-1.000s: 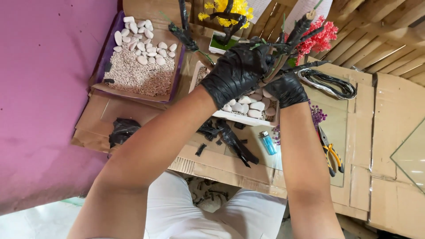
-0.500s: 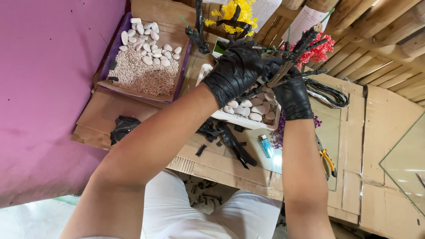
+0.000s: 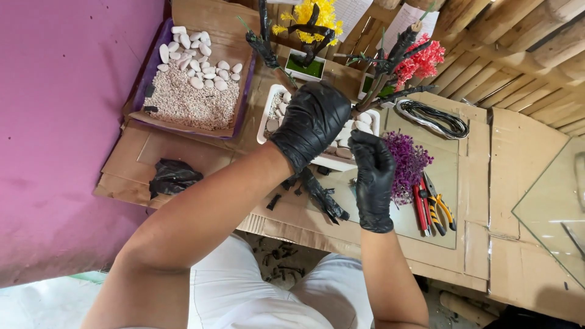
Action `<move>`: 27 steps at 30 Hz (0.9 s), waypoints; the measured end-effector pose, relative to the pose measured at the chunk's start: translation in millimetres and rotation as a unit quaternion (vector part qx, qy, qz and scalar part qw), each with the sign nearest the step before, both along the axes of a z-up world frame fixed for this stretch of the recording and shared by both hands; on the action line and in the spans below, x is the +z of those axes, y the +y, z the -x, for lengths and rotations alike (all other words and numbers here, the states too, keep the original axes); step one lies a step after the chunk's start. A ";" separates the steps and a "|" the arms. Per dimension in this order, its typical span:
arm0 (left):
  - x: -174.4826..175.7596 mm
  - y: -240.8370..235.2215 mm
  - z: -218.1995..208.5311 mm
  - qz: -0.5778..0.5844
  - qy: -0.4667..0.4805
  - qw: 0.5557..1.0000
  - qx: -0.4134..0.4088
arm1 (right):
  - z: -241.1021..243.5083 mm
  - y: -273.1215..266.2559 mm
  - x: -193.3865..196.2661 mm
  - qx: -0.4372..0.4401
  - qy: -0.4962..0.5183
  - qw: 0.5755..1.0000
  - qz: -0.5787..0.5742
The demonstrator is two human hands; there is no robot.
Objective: Wrapping black tape around the wire stems of artificial plants to create a finished decorative arrangement
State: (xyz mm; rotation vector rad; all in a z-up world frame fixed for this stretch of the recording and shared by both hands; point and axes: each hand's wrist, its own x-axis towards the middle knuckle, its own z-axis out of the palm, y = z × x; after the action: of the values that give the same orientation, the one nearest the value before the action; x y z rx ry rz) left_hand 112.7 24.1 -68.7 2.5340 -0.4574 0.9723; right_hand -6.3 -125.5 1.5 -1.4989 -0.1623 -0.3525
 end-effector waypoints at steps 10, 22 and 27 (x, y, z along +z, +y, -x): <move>55.9 0.5 66.4 -0.126 0.010 0.991 0.051 | -18.0 30.1 23.7 -0.063 0.009 0.998 0.029; -31.8 -15.7 54.5 -0.065 -0.077 0.992 0.077 | -43.8 38.7 17.4 -0.138 0.107 0.979 0.108; 61.3 1.6 112.9 0.062 -0.045 0.997 0.025 | -31.9 35.5 20.7 -0.122 0.087 0.986 0.080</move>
State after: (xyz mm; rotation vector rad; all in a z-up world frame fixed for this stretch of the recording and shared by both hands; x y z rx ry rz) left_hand -0.1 25.7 -7.4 2.4097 -0.3488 1.1020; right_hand 25.6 -90.0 22.2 -1.7049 0.1364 -0.4098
